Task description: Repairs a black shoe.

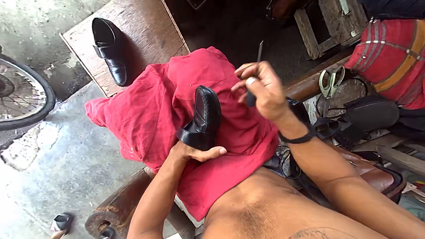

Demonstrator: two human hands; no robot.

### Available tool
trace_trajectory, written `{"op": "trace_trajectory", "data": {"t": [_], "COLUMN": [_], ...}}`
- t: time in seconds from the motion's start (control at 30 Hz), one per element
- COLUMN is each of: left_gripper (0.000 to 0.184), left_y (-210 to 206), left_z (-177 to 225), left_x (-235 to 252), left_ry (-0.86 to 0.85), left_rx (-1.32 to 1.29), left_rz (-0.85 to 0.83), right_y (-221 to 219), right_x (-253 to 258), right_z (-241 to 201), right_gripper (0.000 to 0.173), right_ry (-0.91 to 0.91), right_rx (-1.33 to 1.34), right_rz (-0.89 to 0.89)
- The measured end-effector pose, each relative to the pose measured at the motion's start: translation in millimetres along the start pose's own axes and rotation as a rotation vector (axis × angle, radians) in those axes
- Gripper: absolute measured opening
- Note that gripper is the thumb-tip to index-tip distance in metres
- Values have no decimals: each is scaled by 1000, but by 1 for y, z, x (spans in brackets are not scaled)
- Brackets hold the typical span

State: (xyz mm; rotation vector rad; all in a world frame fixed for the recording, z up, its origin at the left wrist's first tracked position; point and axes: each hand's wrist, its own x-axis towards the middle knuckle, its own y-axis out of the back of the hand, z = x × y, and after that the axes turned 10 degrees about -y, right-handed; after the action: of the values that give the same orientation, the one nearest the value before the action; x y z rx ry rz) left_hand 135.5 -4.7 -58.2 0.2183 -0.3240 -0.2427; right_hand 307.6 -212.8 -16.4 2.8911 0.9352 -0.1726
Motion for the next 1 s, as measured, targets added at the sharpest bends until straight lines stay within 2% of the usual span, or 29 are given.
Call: {"op": "trace_trajectory", "data": {"t": [0.07,0.13,0.23,0.3,0.73,0.9,1.0], "left_gripper": [57,60,63,64,67,69,68], "left_y": [1,2,2,1,3,2,3], "left_z": [-1,-1,-2,-3,-5,-6,-5], "left_x": [-1,-1,2,3,2,3,4], "left_ry": [15,29,40,31,31,44,42], "left_rx": [-67,-88,-74,-61,9,67,67], "left_rz": [-10,-16,-25,-26,-51,-69,-83], "right_y": [12,14,10,11,19,30,35], "right_x": [5,-3,-15,-10,0,18,34], "right_z": [-25,-47,-57,-54,-54,-61,-81], "right_gripper": [35,44,42,41,44,44,44], "right_ry": [-70,-165,-246,-232,-197,-86,-65], "right_rx": [-48,-102,-323,-399,-445,-655,-865], "right_rz": [6,-154,-349,-403,-496,-596,-691]}}
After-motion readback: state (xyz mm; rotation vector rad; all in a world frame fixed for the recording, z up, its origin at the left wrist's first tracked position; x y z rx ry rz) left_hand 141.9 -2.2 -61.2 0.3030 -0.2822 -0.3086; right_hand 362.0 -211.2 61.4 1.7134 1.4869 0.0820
